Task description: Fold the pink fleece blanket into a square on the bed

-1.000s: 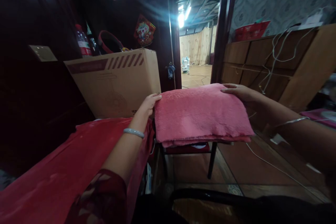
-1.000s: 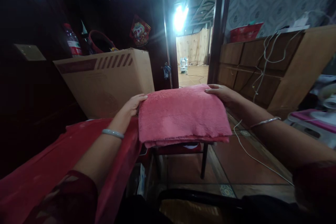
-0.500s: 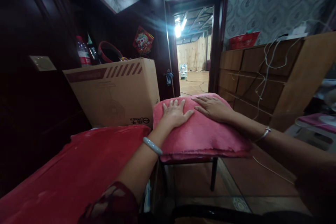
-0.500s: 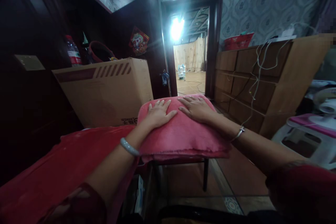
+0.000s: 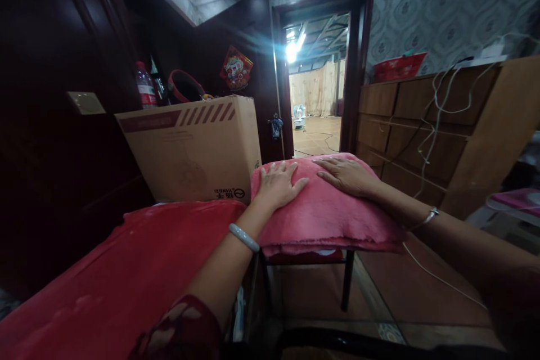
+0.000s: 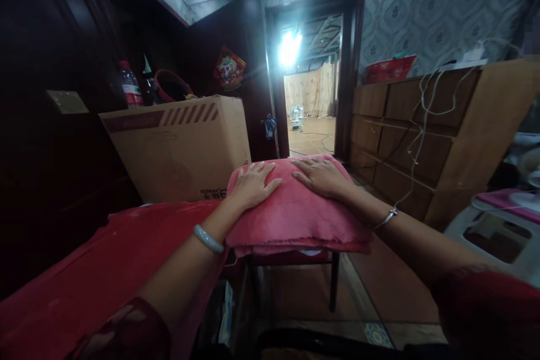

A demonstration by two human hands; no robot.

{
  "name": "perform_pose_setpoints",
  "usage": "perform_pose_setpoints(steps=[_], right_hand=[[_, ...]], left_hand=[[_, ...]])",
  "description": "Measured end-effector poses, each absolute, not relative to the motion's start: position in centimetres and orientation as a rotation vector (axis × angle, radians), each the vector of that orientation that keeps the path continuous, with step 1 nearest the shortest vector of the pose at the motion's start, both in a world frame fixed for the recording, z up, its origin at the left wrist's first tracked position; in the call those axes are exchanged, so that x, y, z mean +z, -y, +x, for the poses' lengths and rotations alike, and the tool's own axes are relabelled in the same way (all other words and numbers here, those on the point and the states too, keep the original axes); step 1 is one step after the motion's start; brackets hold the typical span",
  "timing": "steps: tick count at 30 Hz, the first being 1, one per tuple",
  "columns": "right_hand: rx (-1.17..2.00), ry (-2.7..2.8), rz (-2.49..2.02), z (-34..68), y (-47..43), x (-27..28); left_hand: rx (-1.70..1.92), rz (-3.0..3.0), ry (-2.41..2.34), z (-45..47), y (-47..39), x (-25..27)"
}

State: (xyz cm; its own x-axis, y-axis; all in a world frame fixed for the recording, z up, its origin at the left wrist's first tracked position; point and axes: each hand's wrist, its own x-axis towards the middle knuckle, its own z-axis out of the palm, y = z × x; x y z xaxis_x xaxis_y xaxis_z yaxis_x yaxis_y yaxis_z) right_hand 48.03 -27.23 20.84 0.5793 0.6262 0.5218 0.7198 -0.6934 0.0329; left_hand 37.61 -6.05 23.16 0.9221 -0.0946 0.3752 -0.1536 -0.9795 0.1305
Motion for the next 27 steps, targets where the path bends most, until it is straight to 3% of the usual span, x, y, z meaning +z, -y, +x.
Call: perform_pose_setpoints(steps=[5,11,18,21,27], right_hand=[[-0.715,1.132,-2.626,48.1,27.2,20.9],[-0.727,1.171,-2.605,48.3,27.3,21.0],[-0.668,1.217,-2.592,48.8,27.6,21.6],[-0.661,1.138,-2.623,48.4,27.3,22.6],[-0.720,1.319,-2.546,44.8,21.6,25.0]], left_hand=[[0.668,2.976,0.215,34.7,4.9,21.9],[0.733,2.973,0.667,32.0,7.9,19.4],[0.356,2.551,1.305,25.0,10.4,16.9],[0.433,2.491,1.165,21.9,8.0,17.0],[0.850,2.364,0.455,21.6,2.9,19.0]])
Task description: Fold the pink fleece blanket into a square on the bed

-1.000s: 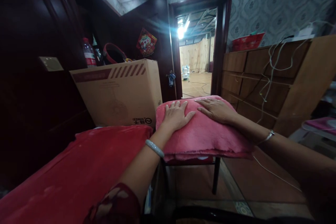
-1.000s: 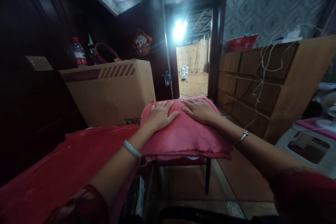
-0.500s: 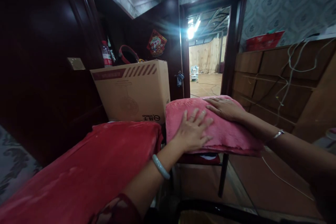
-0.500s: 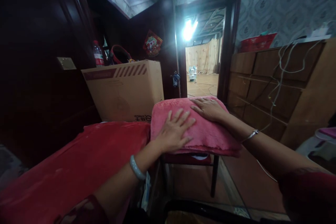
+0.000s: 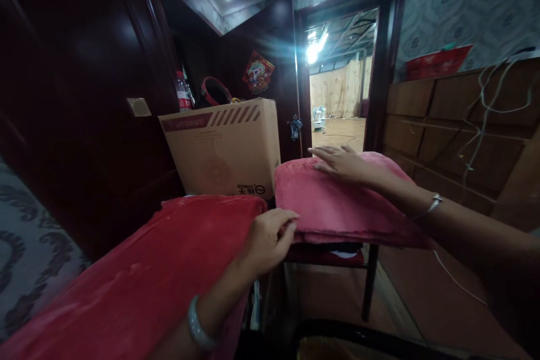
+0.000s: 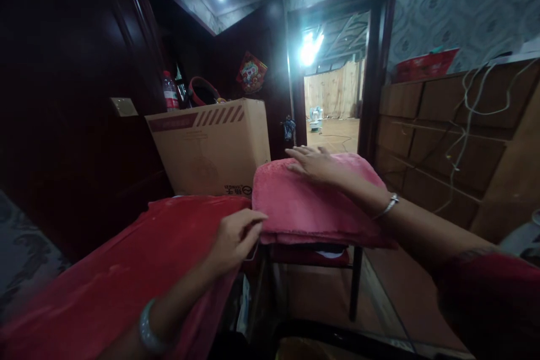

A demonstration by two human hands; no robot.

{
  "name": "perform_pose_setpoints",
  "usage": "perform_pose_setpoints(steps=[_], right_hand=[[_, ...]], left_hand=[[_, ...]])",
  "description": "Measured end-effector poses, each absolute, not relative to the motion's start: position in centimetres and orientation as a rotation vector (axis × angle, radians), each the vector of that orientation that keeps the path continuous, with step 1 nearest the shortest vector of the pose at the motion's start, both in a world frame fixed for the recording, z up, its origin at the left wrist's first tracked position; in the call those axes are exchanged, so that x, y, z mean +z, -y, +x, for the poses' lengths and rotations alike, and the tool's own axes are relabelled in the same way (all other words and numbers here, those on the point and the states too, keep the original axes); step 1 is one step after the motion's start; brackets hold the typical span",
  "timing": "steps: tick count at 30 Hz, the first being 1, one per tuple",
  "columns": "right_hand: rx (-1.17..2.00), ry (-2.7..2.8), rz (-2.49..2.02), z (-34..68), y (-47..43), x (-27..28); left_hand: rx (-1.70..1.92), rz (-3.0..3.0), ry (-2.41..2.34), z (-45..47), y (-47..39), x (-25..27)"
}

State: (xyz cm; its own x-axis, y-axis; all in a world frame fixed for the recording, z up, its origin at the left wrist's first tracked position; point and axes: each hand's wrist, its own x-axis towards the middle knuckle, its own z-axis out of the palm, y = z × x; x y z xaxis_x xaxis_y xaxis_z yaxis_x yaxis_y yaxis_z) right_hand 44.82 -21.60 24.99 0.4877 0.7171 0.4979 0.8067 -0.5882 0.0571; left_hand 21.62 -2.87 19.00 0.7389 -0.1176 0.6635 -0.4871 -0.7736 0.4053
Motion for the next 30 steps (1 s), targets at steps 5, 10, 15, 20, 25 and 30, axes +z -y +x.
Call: perform_pose_setpoints(steps=[5,10,15,20,25,30], right_hand=[[-0.617,1.349,-2.623,42.2,18.1,23.8],[-0.865,1.119,-2.644,42.7,23.7,21.1],[-1.032,0.672,-2.596,39.9,30.4,20.0],[-1.091,0.878,-2.058,31.0,27.0,17.5],[-0.246,1.549,-1.861,24.3,16.4,10.1],[0.295,1.871,-1.855,19.8,6.7,6.5]], left_hand=[[0.878,2.278,0.355,21.7,2.2,19.1],[0.777,2.294,0.109,17.9,-1.6,16.7],[0.677,2.335,-0.314,12.7,-10.0,12.7],[0.686,2.526,-0.758,6.7,-16.6,8.2],[0.297,2.699,-1.271,-0.9,-17.4,5.2],[-0.071,2.707,-1.580,-8.5,-14.4,4.6]])
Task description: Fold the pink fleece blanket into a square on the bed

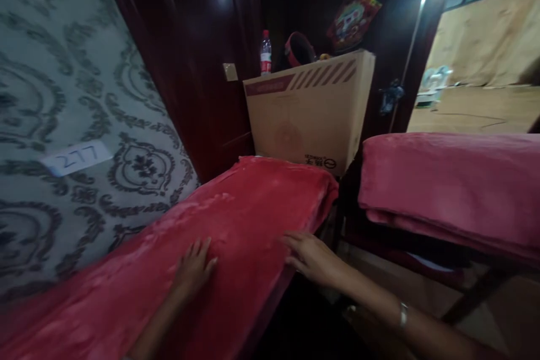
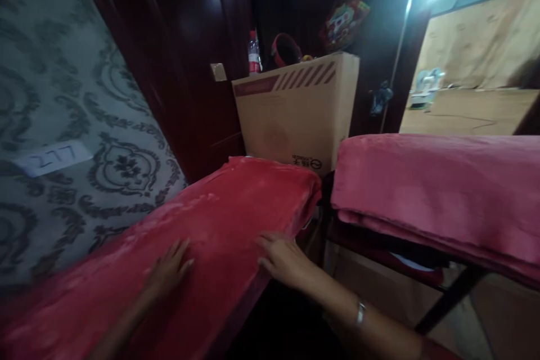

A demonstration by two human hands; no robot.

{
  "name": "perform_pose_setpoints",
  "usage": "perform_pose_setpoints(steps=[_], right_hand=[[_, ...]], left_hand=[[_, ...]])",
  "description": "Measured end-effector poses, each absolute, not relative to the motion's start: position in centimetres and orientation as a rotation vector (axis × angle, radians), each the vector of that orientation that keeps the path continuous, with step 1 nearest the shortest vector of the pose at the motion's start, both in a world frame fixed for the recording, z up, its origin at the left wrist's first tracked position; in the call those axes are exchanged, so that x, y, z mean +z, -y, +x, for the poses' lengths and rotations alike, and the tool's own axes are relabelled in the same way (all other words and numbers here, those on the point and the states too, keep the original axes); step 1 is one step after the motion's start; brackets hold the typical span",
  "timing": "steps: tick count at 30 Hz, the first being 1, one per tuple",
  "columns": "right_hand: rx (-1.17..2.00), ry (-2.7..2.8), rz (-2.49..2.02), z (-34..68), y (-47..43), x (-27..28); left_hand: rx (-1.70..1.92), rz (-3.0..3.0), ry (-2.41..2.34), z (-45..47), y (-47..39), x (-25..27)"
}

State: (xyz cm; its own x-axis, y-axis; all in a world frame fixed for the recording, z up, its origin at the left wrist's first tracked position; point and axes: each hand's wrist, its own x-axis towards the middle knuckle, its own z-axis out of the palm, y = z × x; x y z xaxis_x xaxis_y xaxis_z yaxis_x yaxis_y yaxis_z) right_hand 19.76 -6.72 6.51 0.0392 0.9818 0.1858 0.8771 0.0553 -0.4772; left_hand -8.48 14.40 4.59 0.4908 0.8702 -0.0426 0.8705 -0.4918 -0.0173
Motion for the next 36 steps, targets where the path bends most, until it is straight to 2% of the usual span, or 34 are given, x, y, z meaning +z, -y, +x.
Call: perform_pose_setpoints(steps=[4,9,18,26,32,36], right_hand=[[0.403,2.037,-1.767,16.1,0.2,5.9],[0.419,2.186,-1.802,13.2,-4.9,3.1],[0.300,2.257,-1.813,13.5,-5.8,-0.5],[0.302,2.273,-1.812,13.4,-6.0,-0.9],[0.358,2.292,-1.867,14.1,-7.4,-0.8],[0.211,2.209,-1.768,13.9,-11.1,0.1]], left_hand=[[-0.156,2.642,-1.790,-12.4,-11.4,4.1],[-0.066,2.749,-1.869,-13.6,-9.4,2.6],[0.031,2.681,-1.844,-14.0,-9.2,2.1],[0.135,2.634,-1.824,-14.5,-8.9,2.1],[0.159,2.547,-1.986,-15.0,-8.8,1.8],[0.151,2.492,-2.062,-15.3,-9.1,1.4]])
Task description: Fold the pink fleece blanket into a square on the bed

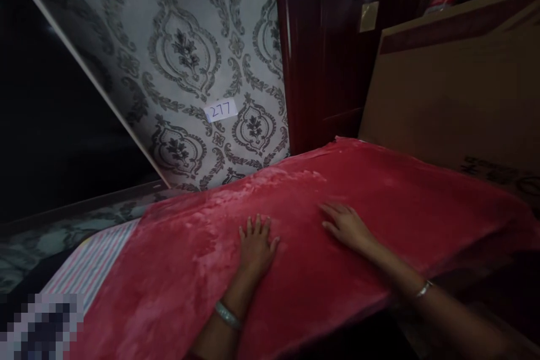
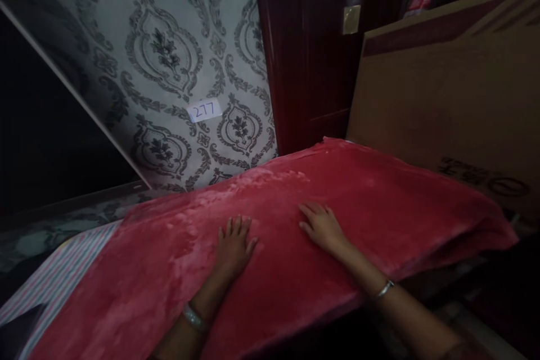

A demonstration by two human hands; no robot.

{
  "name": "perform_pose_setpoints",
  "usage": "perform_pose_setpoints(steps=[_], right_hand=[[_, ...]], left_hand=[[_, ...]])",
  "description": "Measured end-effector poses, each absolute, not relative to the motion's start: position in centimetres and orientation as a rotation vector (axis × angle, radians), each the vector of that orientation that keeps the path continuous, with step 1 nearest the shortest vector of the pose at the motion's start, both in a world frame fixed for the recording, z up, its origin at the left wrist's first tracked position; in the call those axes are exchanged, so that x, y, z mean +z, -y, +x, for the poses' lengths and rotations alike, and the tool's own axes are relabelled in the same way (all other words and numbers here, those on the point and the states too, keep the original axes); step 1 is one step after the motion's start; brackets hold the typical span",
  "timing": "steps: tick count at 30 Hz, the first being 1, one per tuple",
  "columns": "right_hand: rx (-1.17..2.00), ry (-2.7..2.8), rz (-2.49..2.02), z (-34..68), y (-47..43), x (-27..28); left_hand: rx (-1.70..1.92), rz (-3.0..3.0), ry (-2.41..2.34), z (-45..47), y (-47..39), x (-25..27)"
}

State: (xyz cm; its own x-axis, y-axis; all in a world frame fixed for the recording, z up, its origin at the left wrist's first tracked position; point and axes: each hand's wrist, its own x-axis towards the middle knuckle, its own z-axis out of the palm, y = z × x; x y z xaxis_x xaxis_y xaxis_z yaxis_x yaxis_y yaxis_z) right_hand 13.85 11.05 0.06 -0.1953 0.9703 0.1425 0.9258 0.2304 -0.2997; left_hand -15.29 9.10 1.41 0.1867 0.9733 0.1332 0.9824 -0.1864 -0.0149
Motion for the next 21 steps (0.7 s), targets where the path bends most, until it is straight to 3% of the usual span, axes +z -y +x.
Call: perform_pose_setpoints(steps=[5,13,16,21], right_hand=[[0.180,2.182,-1.800,13.8,-17.4,1.0],[0.108,2.259,-1.858,16.9,-23.6,-2.1],[0.118,2.240,-1.836,17.4,-26.1,-2.0],[0.040,2.079,-1.727,16.2,-31.6,-0.4]], left_hand=[[-0.058,-2.288,2.068,-17.9,-11.5,2.2],[0.040,-1.882,2.529,-26.1,-17.2,4.2],[-0.057,-1.767,2.593,-25.0,-19.2,4.5],[-0.101,-2.120,2.327,-19.0,-22.5,3.7]])
